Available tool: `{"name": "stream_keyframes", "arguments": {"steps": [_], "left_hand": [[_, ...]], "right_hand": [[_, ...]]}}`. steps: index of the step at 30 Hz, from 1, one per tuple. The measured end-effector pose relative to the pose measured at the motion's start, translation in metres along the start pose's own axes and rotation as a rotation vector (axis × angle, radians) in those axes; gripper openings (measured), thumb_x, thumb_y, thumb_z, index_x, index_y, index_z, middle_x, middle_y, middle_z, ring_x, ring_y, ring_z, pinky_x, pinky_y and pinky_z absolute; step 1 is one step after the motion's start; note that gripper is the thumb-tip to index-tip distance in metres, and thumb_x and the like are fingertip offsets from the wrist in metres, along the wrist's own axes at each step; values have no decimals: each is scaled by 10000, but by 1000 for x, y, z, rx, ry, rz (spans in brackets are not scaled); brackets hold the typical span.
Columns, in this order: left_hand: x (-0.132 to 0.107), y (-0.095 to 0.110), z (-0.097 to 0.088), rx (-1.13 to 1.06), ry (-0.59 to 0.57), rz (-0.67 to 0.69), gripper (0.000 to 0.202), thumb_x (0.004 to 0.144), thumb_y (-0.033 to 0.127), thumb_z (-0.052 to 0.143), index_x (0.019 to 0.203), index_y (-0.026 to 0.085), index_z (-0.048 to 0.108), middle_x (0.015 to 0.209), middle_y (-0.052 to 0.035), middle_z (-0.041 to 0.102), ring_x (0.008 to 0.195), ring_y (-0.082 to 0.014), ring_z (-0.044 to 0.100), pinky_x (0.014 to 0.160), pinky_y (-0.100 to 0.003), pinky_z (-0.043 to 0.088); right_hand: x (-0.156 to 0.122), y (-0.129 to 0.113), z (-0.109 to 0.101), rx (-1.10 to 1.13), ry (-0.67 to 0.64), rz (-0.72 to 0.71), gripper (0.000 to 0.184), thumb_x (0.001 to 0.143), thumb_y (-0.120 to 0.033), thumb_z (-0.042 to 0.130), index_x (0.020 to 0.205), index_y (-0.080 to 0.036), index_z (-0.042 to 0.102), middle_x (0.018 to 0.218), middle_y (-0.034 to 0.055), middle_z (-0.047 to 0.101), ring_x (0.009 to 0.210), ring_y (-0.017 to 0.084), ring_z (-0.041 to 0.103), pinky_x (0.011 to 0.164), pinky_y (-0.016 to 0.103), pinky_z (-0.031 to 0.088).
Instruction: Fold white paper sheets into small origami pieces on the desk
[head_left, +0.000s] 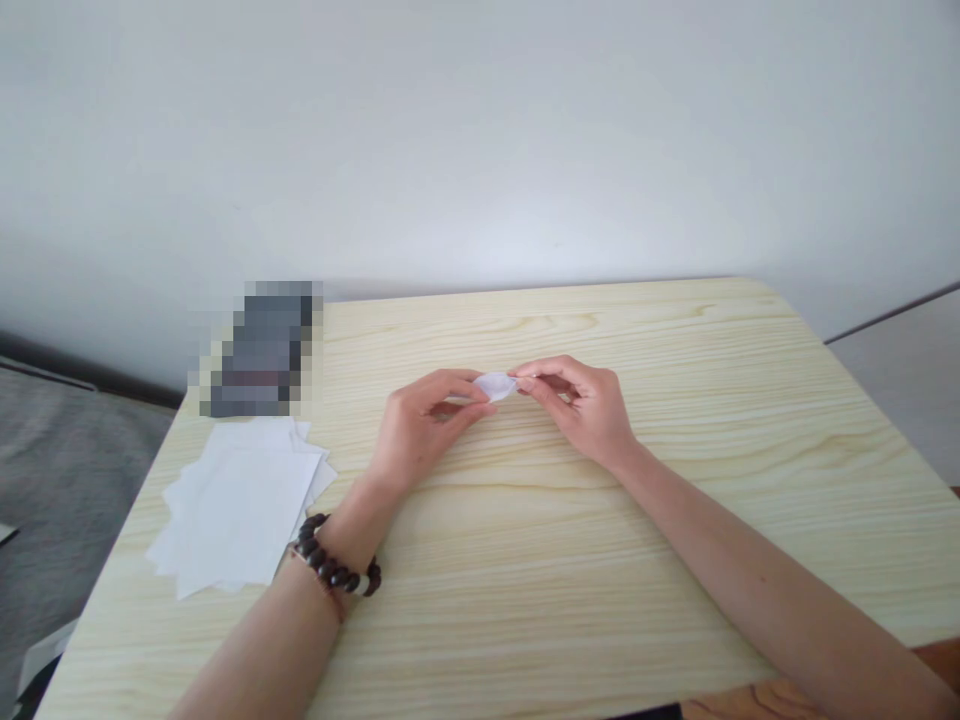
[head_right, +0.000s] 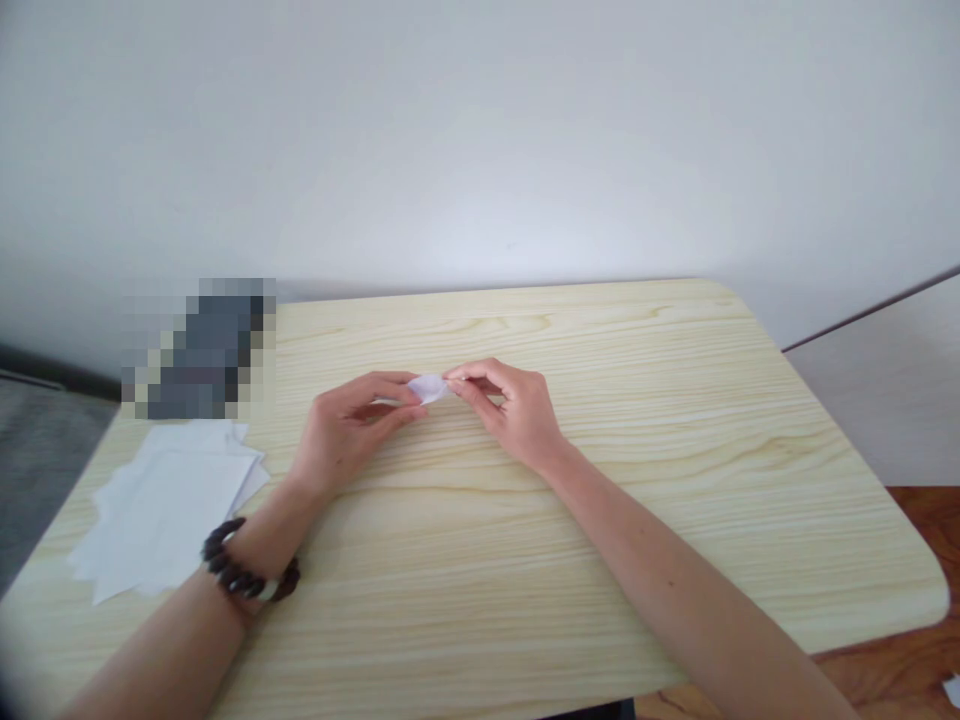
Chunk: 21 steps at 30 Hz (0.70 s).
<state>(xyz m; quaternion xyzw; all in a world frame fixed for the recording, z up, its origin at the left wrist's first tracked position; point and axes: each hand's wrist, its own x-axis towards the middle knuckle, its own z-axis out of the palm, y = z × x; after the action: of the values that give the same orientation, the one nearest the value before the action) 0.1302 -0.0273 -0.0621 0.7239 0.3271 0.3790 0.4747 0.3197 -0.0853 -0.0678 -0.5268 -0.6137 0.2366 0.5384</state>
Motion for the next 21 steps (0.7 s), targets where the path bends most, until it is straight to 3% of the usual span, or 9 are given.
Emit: {"name": "stream_keyframes", "arguments": {"steps": [5, 11, 15, 21], "left_hand": [[1, 2, 1, -7, 139, -86, 158, 754, 311, 739, 769, 164, 684, 911, -48, 732, 826, -154, 679, 725, -240, 567], [-2, 3, 3, 48, 139, -73, 173, 739, 323, 750, 766, 161, 696, 847, -39, 748, 789, -165, 696, 740, -257, 571], [-5, 5, 3, 120, 88, -49, 141, 746, 317, 747, 779, 181, 728, 799, -21, 760, 727, -158, 704, 704, -244, 572], [-3, 8, 4, 57, 104, -178, 189, 718, 361, 764, 764, 181, 730, 708, -17, 746, 635, -161, 691, 592, -235, 550]], "right_hand": [[0, 1, 1, 126, -101, 49, 54, 900, -256, 578, 905, -205, 595, 957, 39, 734, 810, 125, 714, 735, 228, 578], [-1, -1, -1, 55, -204, 2, 58, 894, -258, 572, 886, -206, 549, 961, 44, 712, 861, 137, 690, 773, 255, 554], [-1, -1, -2, -57, -194, -59, 125, 840, -306, 652, 831, -209, 573, 859, 23, 715, 794, 146, 681, 742, 264, 537], [0, -1, 2, -117, -89, 8, 198, 833, -393, 660, 767, -211, 618, 748, 4, 712, 699, 144, 672, 655, 253, 520]]}}
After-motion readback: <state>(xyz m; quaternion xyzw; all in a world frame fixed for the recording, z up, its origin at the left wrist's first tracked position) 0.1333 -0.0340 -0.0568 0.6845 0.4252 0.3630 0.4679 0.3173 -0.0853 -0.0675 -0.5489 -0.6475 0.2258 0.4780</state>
